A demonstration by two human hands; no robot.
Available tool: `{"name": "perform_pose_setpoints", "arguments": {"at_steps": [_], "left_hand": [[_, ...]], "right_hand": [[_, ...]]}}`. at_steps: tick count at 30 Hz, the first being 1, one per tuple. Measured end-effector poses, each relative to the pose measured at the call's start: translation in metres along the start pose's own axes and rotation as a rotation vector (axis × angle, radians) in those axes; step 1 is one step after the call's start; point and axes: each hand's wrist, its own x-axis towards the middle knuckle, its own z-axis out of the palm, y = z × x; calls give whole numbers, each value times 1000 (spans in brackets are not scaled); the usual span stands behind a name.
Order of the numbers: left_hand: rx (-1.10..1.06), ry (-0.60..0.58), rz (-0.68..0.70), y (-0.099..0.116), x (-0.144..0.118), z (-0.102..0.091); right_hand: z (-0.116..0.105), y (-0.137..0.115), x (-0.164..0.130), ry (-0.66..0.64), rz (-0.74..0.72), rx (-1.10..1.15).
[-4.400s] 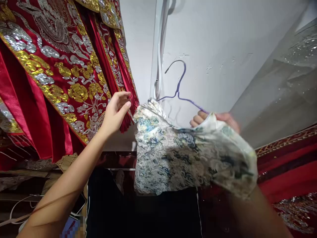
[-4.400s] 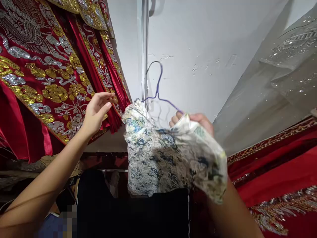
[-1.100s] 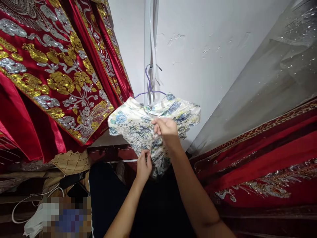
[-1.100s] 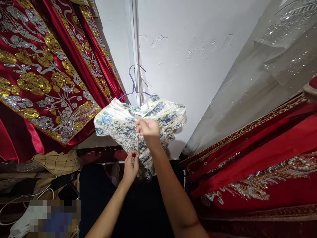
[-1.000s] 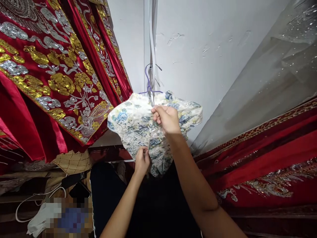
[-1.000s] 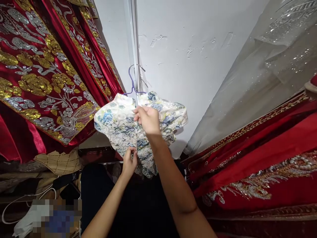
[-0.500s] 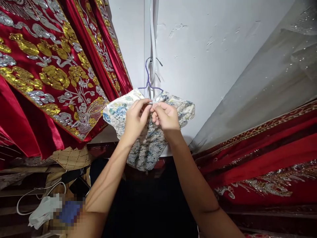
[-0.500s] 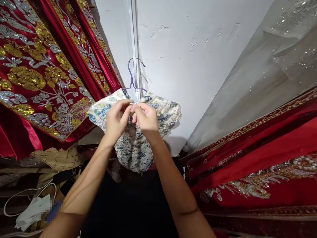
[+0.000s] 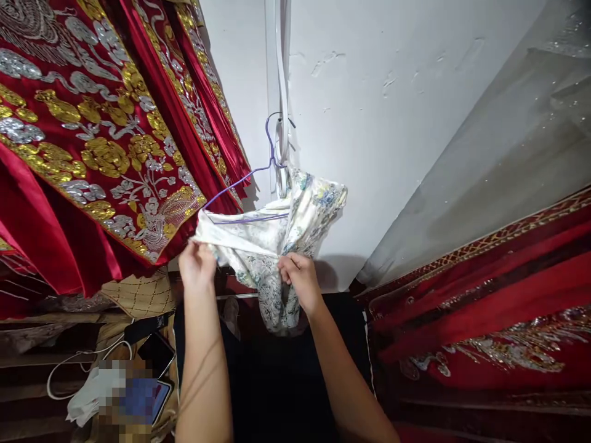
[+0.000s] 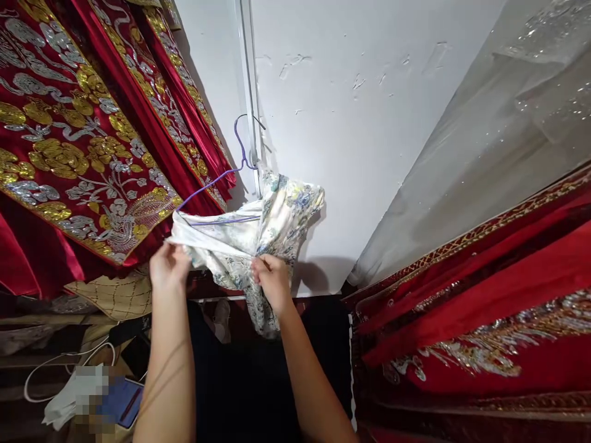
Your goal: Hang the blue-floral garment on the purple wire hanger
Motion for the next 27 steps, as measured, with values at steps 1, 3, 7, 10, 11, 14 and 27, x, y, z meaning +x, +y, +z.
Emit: {"name": "perform_pose_setpoints", "arguments": {"at_steps": [1, 3, 7, 10, 11, 14, 27], "left_hand": [[-43, 58, -50, -16, -16, 1], [-100, 128, -101, -44, -46, 8], [-191, 176, -140, -63, -84, 30], [-268, 107, -150, -44, -98, 49], [-284, 41, -155, -35, -104, 57], [-200, -258, -116, -7, -125, 77], [534, -843, 17, 16, -95, 50]], "right_hand": [[-1, 2, -7, 14, 27, 34], [-10, 9, -21, 60, 86, 79], [-48, 24, -38, -65, 176, -27], [-70, 25, -38, -271, 204, -214], [-71, 22, -36, -256, 190, -249], [-56, 10, -28, -135, 125, -139], [-36, -86, 16, -755, 71, -234]]}}
